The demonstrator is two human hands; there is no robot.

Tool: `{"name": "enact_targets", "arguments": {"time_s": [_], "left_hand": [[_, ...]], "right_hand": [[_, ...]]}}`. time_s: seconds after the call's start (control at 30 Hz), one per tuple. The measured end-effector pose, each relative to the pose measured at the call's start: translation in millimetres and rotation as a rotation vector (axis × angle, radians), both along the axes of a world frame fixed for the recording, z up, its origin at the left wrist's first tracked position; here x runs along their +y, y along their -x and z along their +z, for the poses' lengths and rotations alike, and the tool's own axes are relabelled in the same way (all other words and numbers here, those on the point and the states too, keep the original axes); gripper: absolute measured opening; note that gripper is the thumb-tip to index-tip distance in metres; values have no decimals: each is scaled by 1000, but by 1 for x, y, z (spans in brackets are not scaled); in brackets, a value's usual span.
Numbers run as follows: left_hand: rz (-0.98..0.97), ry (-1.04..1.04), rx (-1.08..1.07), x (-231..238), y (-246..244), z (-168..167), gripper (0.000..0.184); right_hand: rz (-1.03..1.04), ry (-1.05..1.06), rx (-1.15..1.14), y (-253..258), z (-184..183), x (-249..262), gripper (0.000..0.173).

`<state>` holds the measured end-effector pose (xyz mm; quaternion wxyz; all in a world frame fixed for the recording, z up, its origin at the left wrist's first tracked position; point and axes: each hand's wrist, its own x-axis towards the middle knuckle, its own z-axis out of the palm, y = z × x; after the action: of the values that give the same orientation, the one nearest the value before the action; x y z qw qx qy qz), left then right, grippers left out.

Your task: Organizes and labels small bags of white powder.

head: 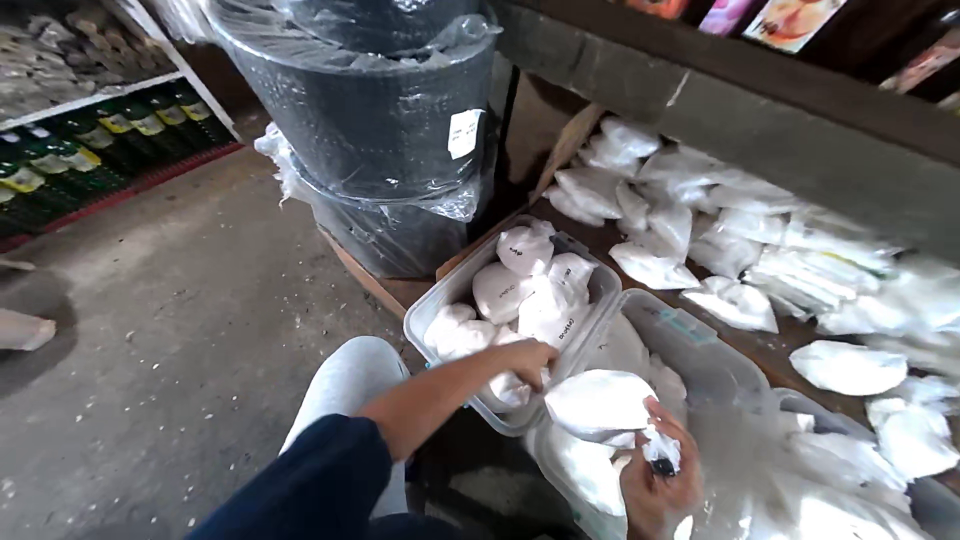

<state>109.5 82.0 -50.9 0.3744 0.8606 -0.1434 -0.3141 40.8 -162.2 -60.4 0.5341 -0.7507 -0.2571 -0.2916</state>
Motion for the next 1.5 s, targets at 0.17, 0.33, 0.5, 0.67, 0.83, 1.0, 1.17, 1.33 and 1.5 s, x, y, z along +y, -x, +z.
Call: {"name": "enact_targets", "arguments": {"time_s": [0.17,0.33,0.5,0.67,0.83,1.0,1.17,1.33,1.5], "left_hand": [[293,78,-36,87,-3,-16,73],[365,-266,315,38,35,-38,132],[505,-183,266,7,35,-9,120],[262,-212,22,22,32,39,75],[197,-288,-6,17,49,-37,67],[191,-323,13,8,49,-28,78],[155,-404,-91,3,49,-39,82],[2,-247,-47,12,57,-10,59],[270,-486,132,105,14,-31,57]], "right_hand": [[-15,-41,24,7,-5,-9,21],[-24,-11,4,3,-6,-6,16],[-5,-23,17,5,-5,-1,16],[-15,-26,20,4,-7,-6,17],[-32,-39,14,0,-7,-8,16],[-44,-19,7,-1,-6,-9,15],[-48,-27,8,3,-8,-8,16],[-15,-23,7,3,-6,-10,18],[-36,-16,13,4,-9,-18,18]]}}
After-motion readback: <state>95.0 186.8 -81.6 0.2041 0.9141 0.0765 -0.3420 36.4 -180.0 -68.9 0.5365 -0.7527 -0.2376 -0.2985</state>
